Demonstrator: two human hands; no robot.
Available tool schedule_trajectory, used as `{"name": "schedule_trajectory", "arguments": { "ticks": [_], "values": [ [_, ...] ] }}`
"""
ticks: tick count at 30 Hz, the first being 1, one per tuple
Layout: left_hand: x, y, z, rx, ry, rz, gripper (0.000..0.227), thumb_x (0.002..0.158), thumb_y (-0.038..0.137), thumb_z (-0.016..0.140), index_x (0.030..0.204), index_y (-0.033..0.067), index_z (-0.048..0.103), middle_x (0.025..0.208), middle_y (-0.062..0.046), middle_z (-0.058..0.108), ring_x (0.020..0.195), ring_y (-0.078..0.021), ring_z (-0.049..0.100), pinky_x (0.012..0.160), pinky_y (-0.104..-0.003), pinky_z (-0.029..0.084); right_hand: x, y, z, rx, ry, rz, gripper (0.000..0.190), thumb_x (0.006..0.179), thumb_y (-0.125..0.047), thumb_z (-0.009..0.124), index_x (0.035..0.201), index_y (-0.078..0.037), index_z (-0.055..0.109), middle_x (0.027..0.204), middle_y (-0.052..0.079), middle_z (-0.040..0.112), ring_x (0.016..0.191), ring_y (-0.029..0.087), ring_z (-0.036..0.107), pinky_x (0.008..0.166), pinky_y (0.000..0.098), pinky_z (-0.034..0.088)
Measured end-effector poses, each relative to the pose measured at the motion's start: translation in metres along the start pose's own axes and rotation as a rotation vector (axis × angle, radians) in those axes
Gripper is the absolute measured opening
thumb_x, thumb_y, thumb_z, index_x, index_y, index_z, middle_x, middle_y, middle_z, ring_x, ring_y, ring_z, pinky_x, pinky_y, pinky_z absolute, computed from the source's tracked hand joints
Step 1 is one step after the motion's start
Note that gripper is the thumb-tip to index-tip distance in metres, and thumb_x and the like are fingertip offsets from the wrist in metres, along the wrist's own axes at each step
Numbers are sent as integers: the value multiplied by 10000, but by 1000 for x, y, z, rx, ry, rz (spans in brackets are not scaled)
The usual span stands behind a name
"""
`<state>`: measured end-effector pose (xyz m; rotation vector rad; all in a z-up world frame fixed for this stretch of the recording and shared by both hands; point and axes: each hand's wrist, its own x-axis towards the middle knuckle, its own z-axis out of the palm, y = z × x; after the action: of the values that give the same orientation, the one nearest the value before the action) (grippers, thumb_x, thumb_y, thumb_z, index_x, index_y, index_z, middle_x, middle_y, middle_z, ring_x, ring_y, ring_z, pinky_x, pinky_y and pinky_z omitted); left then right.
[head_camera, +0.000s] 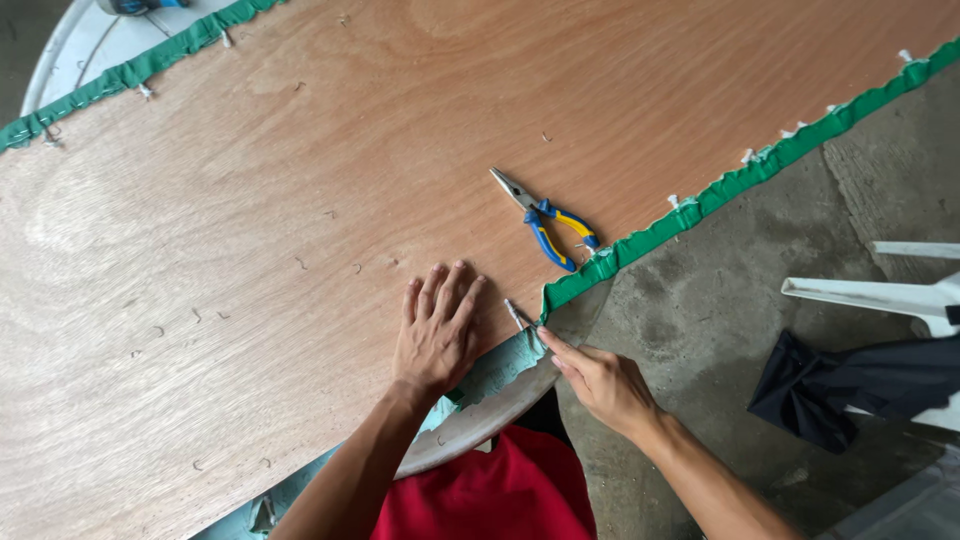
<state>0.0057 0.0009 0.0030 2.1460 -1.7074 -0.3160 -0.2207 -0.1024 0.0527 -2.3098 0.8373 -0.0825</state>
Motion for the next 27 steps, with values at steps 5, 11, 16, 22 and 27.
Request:
{"name": "schedule_trajectory", "arguments": {
  "ticks": [5, 11, 16, 22, 27],
  "values": [
    [0, 6, -1, -3, 25, -16, 659, 888, 266, 605, 1520, 198, 431, 1613, -123, 353, 1481, -357, 308, 1220, -551, 195, -5, 3, -11, -148, -84, 99, 476, 968, -231, 617, 1441, -271, 570, 804, 177, 731, 667, 368, 712, 568, 458, 544],
    [0, 3, 3, 28, 43, -22, 636, 881, 252, 603, 1499, 197, 463, 1610, -115, 371, 1482, -356, 331, 1224, -550, 208, -6, 19, -2, -181, -14, 1, 477, 985, -220, 627, 1458, -246, 572, 877, 140, 727, 682, 351, 708, 568, 443, 559],
    [-1, 3, 1, 22, 48, -7, 608, 911, 277, 589, 1500, 193, 464, 1602, -131, 368, 1481, -364, 316, 1223, -554, 199, 5, 26, 26, -211, 76, -18, 560, 972, -185, 611, 1521, -261, 531, 907, 105, 711, 653, 296, 714, 583, 402, 585],
    [0, 3, 4, -5, 43, -23, 586, 944, 297, 574, 1507, 195, 449, 1604, -131, 355, 1486, -360, 299, 1228, -557, 181, -22, 3, -1, -249, -23, 96, 488, 976, -254, 596, 1462, -263, 559, 855, 134, 740, 657, 334, 724, 556, 456, 568],
    [0, 4, 0, 22, 12, -33, 615, 918, 287, 581, 1511, 207, 438, 1611, -120, 341, 1499, -355, 278, 1235, -544, 163, -11, -18, -25, -348, -128, 102, 454, 971, -265, 585, 1424, -264, 583, 837, 139, 742, 655, 351, 726, 557, 457, 574]
  ]
}}
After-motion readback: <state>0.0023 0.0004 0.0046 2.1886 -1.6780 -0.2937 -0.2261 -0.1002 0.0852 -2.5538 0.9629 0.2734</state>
